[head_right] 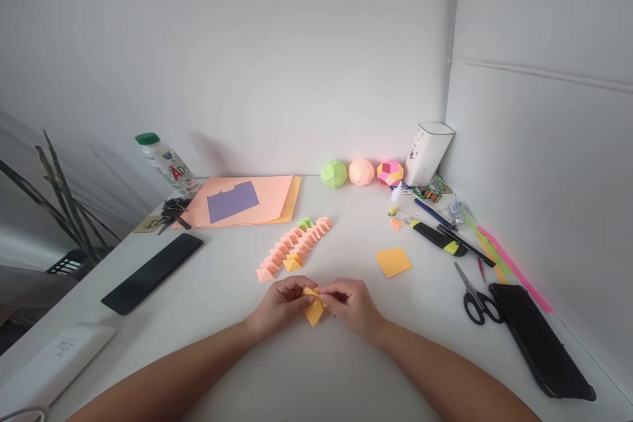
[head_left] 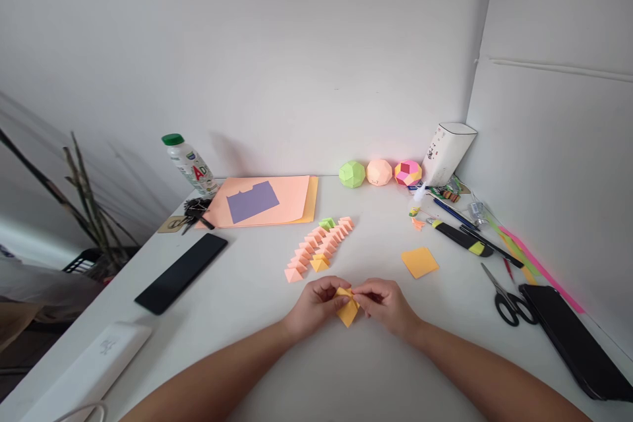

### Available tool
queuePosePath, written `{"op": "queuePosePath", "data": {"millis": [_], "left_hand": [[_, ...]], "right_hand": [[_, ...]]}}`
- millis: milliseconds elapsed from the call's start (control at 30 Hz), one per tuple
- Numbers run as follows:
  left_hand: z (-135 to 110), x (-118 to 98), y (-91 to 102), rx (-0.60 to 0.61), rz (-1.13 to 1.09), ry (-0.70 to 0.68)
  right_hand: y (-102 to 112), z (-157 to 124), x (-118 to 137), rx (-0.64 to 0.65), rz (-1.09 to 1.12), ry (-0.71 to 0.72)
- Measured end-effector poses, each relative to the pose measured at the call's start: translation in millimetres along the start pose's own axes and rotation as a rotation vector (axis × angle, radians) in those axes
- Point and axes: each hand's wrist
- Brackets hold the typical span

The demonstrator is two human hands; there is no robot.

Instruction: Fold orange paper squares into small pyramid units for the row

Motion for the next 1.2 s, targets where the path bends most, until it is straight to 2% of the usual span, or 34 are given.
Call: {"op": "queuePosePath", "data": {"millis": [600, 967, 1200], "left_hand": [[-0.4, 0.6, -0.8, 0.05, 0.046, 0.022], [1.6, -3.4, -4.2, 0.065, -0.05, 0.012], [1.8, -3.3, -3.5, 0.002, -0.038, 0.015]], "right_hand": [[0.3, 0.4, -2.0, 0.025, 0.025, -0.036], [-2.3, -1.8, 5.5, 0.023, -0.036, 0.067], [-1.9, -2.5, 5.3, 0.042, 0.028, 0.018]]}}
Point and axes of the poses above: each hand's wrist, its own z-axis towards the middle knuckle, its own y-axis out of the back of the hand, x = y × z, and after that the axes turned 12 degrees about -y, right-handed
